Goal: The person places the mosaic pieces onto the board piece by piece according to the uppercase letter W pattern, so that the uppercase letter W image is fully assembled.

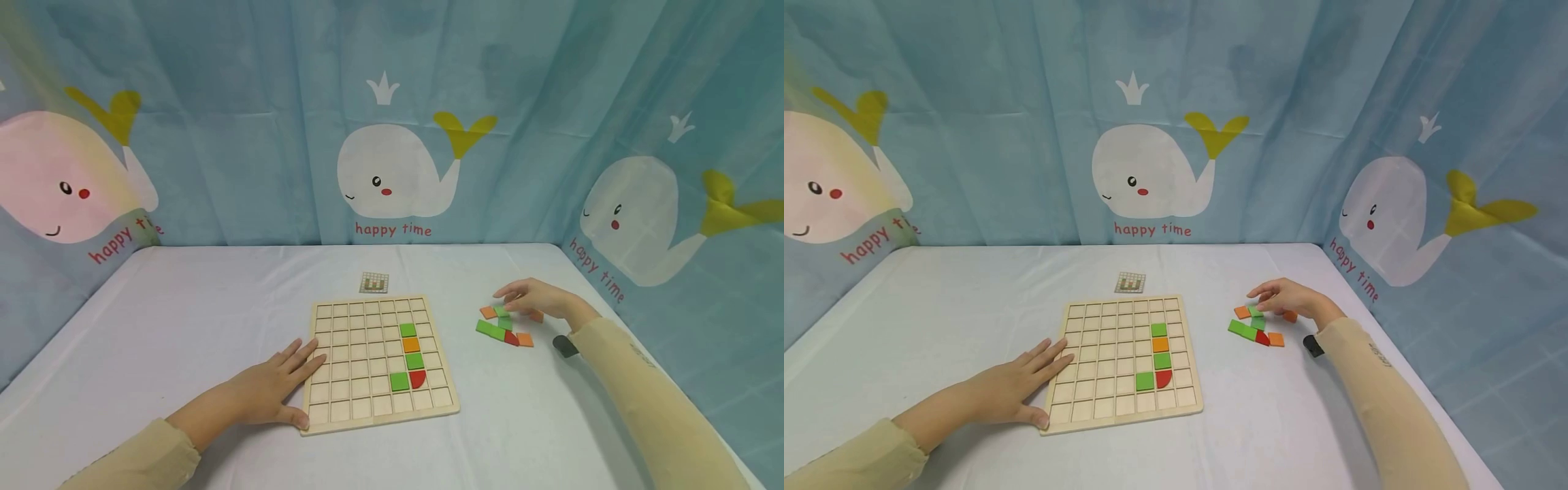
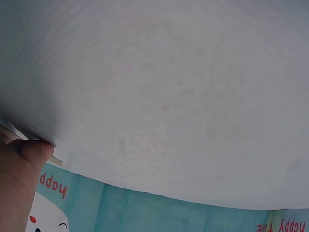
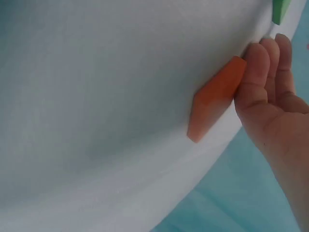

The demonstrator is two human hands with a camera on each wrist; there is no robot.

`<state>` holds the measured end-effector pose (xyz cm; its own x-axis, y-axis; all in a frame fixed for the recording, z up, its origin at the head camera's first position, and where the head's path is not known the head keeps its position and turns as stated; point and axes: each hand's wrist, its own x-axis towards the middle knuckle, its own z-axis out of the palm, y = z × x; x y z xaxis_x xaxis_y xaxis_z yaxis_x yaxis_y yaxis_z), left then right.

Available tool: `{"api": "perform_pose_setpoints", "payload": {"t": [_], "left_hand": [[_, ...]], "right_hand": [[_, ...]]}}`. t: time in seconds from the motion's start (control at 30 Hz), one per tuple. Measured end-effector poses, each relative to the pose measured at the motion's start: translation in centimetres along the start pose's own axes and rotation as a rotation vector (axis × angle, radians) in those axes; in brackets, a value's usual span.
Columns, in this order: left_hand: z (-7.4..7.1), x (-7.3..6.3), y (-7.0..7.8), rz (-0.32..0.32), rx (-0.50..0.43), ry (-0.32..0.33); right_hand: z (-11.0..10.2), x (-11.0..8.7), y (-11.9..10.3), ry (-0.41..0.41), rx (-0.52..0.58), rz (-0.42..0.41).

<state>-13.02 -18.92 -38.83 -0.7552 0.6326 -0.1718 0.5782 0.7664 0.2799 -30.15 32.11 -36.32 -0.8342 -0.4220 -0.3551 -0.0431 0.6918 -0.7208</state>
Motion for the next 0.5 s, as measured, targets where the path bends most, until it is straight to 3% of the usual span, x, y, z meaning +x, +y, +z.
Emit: {"api": "perform_pose_setpoints", "payload": {"t": [0.13,0.3,0.5], "left_hand": [[0.0,0.0,0.0,-0.008,-0.003,-0.01],[0.0,0.1,-0.1,-0.016,-0.001,-0.018],[0.2,0.1,-0.3,-0.023,0.001,-0.018]], "right_hand": [[0.0,0.2,0.0,-0.027,0.006,0.025],[-0.1,0.6,-0.3,-0.051,-0.072,0.023],[0.3,1.2,-1.1,-0.061,-0.12,0.09]]}}
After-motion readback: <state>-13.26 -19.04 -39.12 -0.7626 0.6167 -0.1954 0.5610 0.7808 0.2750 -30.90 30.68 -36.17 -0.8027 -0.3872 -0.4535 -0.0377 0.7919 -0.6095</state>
